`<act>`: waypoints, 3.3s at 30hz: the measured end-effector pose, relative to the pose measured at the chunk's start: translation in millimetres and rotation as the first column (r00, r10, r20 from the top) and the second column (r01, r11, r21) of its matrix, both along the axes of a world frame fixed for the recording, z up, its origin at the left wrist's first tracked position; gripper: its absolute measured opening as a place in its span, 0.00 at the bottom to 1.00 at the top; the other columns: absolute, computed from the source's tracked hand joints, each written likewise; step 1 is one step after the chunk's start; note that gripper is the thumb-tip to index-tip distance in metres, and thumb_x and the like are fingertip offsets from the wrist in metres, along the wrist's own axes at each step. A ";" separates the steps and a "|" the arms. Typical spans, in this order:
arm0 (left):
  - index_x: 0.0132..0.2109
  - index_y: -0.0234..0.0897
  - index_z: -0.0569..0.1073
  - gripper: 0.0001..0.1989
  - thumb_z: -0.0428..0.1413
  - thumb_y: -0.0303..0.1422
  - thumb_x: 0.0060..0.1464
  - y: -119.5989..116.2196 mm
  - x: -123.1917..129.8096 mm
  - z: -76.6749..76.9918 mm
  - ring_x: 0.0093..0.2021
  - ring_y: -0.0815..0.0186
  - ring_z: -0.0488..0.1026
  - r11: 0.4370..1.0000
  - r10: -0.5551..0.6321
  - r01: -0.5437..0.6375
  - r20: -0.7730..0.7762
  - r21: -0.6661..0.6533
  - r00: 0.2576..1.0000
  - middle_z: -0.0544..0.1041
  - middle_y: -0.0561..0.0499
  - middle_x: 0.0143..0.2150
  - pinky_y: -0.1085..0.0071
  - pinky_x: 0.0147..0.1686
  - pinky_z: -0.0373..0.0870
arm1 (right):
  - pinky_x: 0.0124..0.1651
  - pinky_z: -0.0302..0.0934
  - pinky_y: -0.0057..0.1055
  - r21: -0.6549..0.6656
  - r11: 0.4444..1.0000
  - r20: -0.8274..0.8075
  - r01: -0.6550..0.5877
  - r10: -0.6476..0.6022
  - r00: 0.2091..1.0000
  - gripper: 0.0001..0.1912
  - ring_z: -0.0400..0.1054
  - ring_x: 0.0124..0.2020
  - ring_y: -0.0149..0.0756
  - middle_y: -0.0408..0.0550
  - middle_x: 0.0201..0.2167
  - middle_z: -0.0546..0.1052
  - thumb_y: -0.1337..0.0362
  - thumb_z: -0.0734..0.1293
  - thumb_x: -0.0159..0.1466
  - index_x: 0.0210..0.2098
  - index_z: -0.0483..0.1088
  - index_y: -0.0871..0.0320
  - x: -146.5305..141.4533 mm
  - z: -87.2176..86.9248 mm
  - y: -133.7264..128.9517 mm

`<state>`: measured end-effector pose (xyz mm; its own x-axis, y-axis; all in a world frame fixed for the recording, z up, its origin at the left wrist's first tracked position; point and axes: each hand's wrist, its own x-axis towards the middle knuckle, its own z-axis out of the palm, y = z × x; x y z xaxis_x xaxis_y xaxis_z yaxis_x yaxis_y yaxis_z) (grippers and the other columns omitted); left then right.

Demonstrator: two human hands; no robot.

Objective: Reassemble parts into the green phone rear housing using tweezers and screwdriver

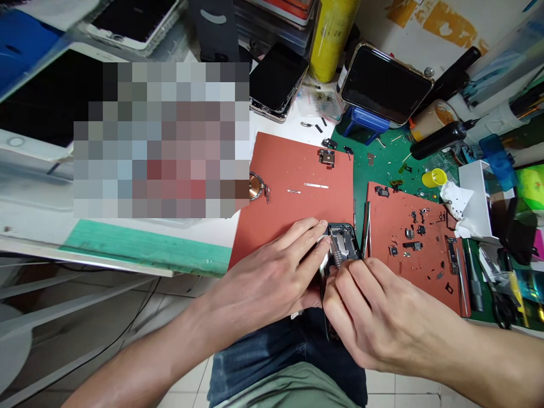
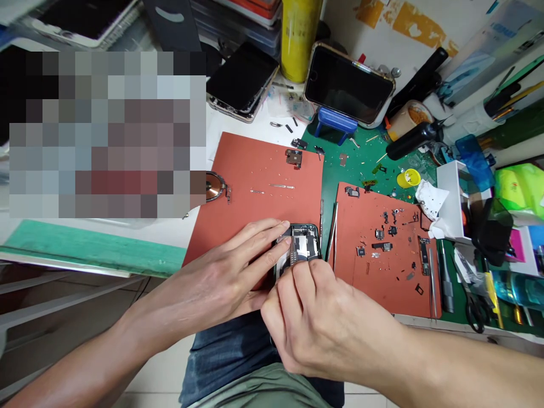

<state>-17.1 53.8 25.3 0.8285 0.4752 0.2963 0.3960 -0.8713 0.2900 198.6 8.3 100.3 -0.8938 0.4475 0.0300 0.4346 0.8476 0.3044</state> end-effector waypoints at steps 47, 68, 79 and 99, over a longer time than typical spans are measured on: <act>0.75 0.23 0.62 0.32 0.58 0.38 0.74 0.6 6.9 -0.6 0.77 0.46 0.69 0.998 0.030 -0.025 0.079 -0.065 0.996 0.75 0.29 0.72 0.52 0.78 0.67 | 0.40 0.60 0.46 -0.051 0.998 -0.201 -0.022 0.011 0.979 0.14 0.75 0.34 0.48 0.58 0.38 0.85 0.69 0.60 0.75 0.47 0.77 0.67 42.0 -3.2 5.5; 0.72 0.21 0.66 0.29 0.60 0.33 0.71 4.3 6.7 0.4 0.77 0.44 0.69 0.997 -0.029 0.034 0.088 -0.063 0.996 0.76 0.29 0.70 0.51 0.78 0.68 | 0.37 0.58 0.44 -0.053 0.997 0.058 -0.049 0.052 0.997 0.14 0.75 0.33 0.46 0.59 0.41 0.85 0.67 0.62 0.73 0.50 0.79 0.65 28.1 4.6 0.5; 0.73 0.22 0.64 0.30 0.58 0.31 0.70 5.1 4.9 0.4 0.78 0.43 0.67 0.996 -0.035 0.042 0.077 -0.084 0.996 0.75 0.28 0.71 0.49 0.76 0.71 | 0.35 0.55 0.43 -0.026 0.997 0.043 -0.078 0.079 0.996 0.14 0.73 0.29 0.44 0.55 0.35 0.83 0.68 0.61 0.74 0.51 0.78 0.65 28.3 6.8 7.4; 0.73 0.20 0.64 0.29 0.56 0.29 0.70 4.8 5.0 -3.8 0.78 0.42 0.66 0.994 -0.034 0.042 0.073 -0.105 0.997 0.75 0.27 0.71 0.50 0.76 0.71 | 0.31 0.48 0.43 -0.057 0.996 -0.010 -0.065 0.065 0.998 0.12 0.67 0.24 0.42 0.52 0.29 0.79 0.68 0.61 0.74 0.39 0.76 0.62 23.1 8.4 13.6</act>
<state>-12.1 58.5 21.5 0.8253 0.4754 0.3049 0.3381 -0.8482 0.4077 221.7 21.9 108.7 -0.9208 0.3897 0.0133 0.3803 0.8900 0.2518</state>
